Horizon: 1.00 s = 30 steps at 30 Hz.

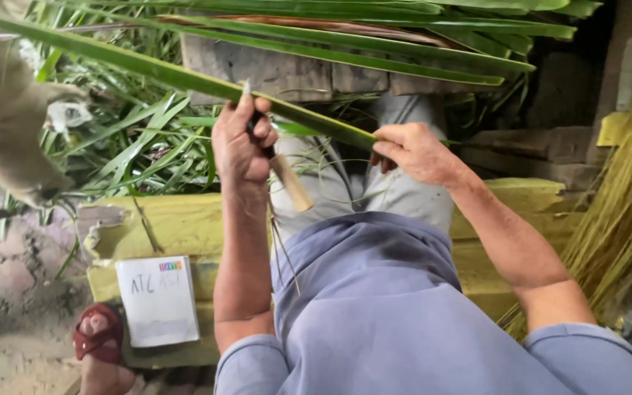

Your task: Strip the green leafy portion from palm leaves to extract the rigid midribs.

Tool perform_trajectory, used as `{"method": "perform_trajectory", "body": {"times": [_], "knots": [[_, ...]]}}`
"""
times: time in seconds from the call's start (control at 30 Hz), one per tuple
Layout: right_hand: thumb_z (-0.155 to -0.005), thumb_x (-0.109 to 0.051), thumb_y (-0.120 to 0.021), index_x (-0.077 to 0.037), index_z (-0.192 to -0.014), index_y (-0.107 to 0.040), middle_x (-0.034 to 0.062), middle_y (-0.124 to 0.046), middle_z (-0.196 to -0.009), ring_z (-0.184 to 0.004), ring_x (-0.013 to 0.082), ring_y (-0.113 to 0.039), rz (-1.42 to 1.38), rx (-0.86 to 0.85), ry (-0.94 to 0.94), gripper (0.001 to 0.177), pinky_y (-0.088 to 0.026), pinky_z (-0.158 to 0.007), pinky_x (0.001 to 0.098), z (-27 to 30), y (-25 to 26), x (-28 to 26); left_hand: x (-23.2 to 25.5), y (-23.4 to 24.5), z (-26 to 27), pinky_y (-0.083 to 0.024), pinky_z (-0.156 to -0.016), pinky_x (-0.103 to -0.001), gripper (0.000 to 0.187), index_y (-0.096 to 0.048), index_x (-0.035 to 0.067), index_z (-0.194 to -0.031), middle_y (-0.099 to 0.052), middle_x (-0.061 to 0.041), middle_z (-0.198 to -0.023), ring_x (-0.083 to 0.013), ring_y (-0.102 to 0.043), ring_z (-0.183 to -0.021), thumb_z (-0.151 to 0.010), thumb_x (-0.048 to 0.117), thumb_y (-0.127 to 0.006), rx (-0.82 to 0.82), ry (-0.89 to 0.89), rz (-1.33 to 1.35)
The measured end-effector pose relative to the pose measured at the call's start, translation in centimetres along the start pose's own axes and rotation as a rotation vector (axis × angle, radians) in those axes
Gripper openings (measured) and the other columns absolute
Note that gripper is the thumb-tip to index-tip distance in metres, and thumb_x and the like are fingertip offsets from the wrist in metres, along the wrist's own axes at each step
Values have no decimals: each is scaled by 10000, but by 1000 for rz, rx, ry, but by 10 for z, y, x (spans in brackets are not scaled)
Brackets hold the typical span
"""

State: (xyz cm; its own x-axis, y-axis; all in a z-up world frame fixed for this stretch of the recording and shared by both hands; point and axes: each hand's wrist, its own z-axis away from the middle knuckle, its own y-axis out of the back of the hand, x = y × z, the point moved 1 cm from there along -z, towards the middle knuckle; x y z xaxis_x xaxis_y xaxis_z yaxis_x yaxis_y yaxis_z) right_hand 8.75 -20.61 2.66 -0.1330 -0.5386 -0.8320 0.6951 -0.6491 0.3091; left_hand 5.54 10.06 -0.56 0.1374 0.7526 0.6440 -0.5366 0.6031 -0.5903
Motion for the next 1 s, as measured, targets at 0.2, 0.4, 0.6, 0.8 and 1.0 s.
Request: {"method": "perform_trajectory", "body": {"times": [0.2,0.4,0.6,0.8,1.0], "knots": [[-1008,-48,-625,-17,-916,-744,140,-705,-615,-518,195,-701,-265,80,-17,154,-586,-483,295,-14,-15,8,-41,-46,55,-516,-376,-257,362,-364,-75,-1333,-729,-281,-919,-204,-667,-507,-1006,4,-499,-77,-47,-191],[-1016,-65,-664,11,-957,-753,175,-703,-647,-571,219,-724,-294,165,-4,131,-605,-501,319,-13,-22,-3,-74,-55,82,-537,-345,-267,394,-368,-168,-1360,-720,-322,-887,-275,-707,-510,-1012,-21,-480,-158,-57,-301],[-1020,-83,-676,-43,-949,-771,123,-699,-626,-565,155,-701,-198,202,38,126,-575,-520,284,-12,-26,-11,-81,-57,81,-504,-298,-244,271,-473,-110,-1268,-729,-287,-821,-261,-691,-457,-1015,-15,-492,-170,-77,-352],[-1023,-77,-670,-73,-925,-774,99,-690,-614,-578,136,-694,-182,215,50,143,-560,-561,273,-8,-27,-23,-94,-52,74,-488,-288,-223,304,-487,-126,-1299,-721,-299,-843,-241,-677,-450,-1013,-21,-496,-184,-44,-280],[-1029,-67,-657,-75,-914,-766,88,-678,-600,-571,133,-685,-191,211,68,159,-550,-589,257,-5,-27,-27,-95,-49,72,-489,-290,-208,307,-492,-148,-1294,-721,-311,-860,-228,-679,-455,-1018,-14,-496,-192,-26,-260]]}}
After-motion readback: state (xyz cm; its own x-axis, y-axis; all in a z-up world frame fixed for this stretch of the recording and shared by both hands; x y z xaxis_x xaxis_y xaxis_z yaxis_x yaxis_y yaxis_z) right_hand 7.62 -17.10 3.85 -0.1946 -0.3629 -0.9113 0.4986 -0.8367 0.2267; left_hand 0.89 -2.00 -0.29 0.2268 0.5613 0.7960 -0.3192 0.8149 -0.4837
